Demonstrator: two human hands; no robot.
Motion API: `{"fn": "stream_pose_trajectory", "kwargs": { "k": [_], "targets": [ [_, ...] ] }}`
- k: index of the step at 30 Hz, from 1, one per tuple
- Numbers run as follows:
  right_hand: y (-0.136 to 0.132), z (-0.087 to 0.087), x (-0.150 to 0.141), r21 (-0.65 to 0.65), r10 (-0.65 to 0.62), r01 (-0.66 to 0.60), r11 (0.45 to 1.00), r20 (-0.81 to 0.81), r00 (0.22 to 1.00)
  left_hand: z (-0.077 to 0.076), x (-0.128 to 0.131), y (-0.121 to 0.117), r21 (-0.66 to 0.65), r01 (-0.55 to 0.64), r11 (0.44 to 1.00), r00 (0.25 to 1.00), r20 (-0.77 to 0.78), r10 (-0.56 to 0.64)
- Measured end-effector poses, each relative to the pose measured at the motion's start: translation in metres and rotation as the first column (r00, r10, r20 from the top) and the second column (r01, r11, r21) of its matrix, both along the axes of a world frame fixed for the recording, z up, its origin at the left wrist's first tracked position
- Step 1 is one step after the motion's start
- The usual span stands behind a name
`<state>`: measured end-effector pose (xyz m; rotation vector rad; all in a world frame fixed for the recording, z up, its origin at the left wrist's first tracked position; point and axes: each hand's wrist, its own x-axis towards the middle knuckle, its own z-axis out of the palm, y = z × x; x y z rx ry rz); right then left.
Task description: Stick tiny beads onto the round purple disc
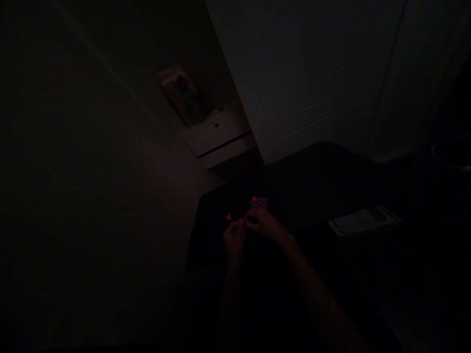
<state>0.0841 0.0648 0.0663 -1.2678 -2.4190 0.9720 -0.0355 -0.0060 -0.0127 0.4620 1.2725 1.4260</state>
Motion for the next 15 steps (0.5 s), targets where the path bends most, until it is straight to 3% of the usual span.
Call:
{"fn": "stream_pose_trajectory", "kwargs": {
  "k": [8,15],
  "targets": [
    [-0.001,0.008,-0.005,0.033,0.000,-0.001,0.999,0.023,1.000,0.007,-0.001,0.001,-0.053,0.003,0.999,0.995,0.101,0.002],
    [-0.003,0.002,-0.009,0.073,-0.015,0.010,0.997,0.069,0.998,0.011,-0.004,0.002,-0.048,-0.057,0.997,0.992,0.114,0.062]
  ]
}}
